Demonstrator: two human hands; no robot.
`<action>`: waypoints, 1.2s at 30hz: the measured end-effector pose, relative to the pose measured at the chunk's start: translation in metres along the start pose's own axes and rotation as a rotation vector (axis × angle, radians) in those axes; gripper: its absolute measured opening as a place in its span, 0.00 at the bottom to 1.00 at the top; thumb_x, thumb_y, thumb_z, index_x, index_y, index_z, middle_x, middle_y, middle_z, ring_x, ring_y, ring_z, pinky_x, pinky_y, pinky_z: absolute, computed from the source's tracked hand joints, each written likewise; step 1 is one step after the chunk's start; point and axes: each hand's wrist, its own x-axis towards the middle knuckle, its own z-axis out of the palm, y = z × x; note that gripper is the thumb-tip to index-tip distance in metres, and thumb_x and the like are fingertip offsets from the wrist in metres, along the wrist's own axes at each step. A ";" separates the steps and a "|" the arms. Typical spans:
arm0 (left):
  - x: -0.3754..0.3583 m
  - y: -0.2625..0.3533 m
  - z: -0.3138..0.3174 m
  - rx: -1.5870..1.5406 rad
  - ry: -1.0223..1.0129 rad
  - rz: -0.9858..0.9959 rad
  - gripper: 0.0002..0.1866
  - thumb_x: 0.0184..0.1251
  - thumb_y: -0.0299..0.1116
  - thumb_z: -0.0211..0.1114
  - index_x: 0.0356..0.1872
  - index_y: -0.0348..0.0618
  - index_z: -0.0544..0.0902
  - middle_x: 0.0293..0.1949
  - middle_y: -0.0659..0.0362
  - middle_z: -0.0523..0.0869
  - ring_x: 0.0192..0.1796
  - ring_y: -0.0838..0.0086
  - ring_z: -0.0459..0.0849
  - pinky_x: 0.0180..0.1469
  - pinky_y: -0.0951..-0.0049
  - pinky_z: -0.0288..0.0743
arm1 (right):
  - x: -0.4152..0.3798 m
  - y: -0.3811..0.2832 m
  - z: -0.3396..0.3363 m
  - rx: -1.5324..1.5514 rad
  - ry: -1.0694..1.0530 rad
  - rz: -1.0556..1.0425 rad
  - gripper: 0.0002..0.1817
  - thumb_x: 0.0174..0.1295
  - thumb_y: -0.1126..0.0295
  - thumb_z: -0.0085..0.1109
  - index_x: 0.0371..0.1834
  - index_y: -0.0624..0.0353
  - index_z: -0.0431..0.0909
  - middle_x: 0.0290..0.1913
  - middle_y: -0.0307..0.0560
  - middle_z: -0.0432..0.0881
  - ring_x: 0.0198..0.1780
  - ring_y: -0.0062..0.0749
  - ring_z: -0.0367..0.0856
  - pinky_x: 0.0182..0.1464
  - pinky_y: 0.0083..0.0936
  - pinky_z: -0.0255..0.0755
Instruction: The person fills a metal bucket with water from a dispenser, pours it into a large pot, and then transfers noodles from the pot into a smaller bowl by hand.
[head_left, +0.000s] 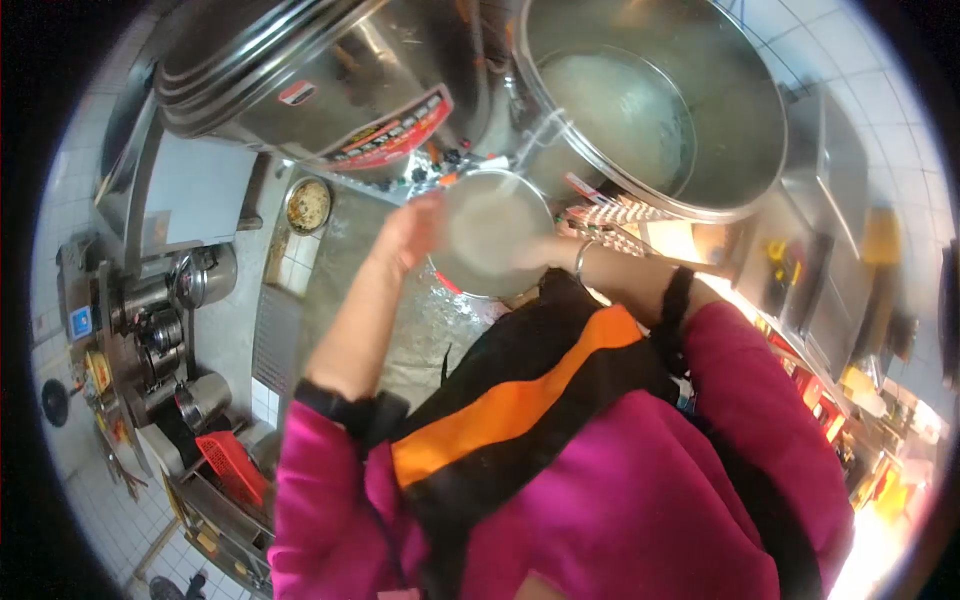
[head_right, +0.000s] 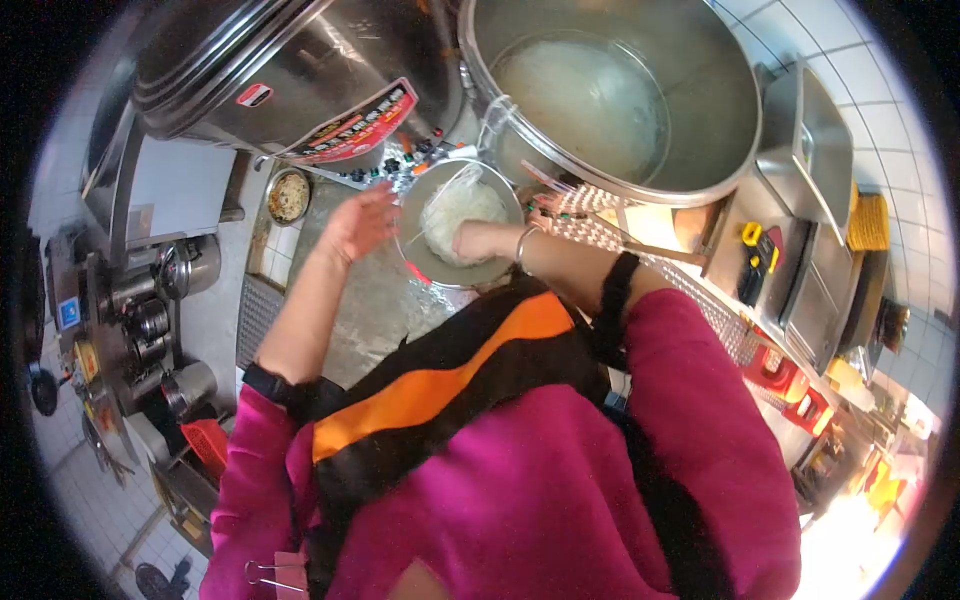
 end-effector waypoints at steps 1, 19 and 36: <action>0.004 0.005 -0.002 0.013 0.015 0.011 0.26 0.52 0.35 0.52 0.56 0.45 0.61 0.54 0.56 0.64 0.54 0.67 0.63 0.52 0.63 0.59 | -0.013 0.001 -0.012 0.026 0.016 -0.066 0.07 0.43 0.76 0.51 0.27 0.63 0.75 0.28 0.42 0.76 0.30 0.22 0.74 0.31 0.23 0.69; 0.072 0.108 0.158 0.891 0.062 1.344 0.10 0.47 0.22 0.53 0.32 0.41 0.76 0.34 0.53 0.78 0.40 0.64 0.76 0.47 0.74 0.66 | -0.161 0.178 -0.252 0.466 0.385 0.742 0.25 0.50 0.54 0.52 0.51 0.52 0.67 0.46 0.39 0.71 0.40 0.25 0.68 0.38 0.23 0.64; 0.133 0.116 0.166 1.740 0.212 0.956 0.06 0.39 0.30 0.63 0.23 0.45 0.78 0.21 0.60 0.79 0.24 0.70 0.77 0.37 0.69 0.70 | 0.052 0.428 -0.189 0.063 0.715 0.761 0.23 0.47 0.60 0.53 0.47 0.56 0.68 0.50 0.54 0.67 0.53 0.46 0.63 0.54 0.35 0.58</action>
